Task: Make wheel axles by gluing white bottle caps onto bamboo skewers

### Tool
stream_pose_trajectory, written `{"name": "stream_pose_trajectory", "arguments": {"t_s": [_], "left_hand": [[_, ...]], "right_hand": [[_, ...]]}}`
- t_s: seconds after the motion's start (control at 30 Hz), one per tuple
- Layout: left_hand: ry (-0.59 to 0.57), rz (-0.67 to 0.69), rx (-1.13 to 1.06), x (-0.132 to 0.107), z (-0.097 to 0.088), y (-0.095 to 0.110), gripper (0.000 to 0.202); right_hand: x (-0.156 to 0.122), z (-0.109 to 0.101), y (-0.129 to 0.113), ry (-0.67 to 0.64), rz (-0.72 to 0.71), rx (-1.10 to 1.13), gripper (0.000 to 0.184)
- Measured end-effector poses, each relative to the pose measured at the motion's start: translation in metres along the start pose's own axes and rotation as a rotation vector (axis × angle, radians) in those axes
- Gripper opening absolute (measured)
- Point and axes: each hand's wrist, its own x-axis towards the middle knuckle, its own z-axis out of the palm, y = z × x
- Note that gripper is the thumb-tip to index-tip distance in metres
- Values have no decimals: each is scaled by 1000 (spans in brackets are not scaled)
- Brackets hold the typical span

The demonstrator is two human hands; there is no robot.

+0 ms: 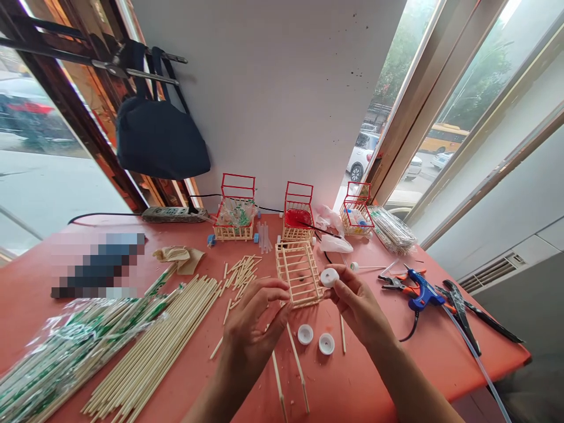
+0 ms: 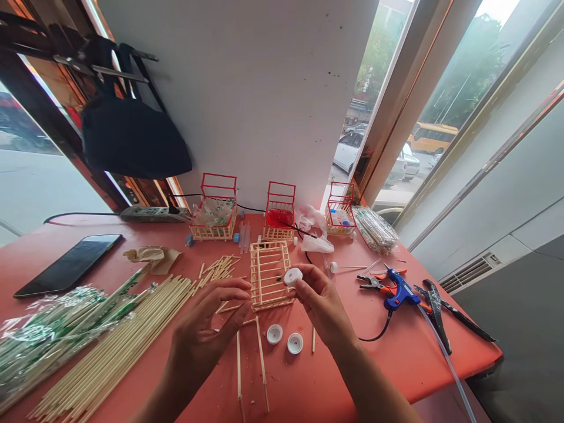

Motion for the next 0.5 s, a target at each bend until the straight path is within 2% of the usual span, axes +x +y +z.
{"name": "stream_pose_trajectory", "arguments": {"t_s": [0.33,0.5], "left_hand": [[10,113,28,3,-2,2,14],[-21,124,-22,2,-4,2,18]], "right_hand": [[4,-5,7,-67,70,21,34],[6,-8,7,-151,128,126,30]]}}
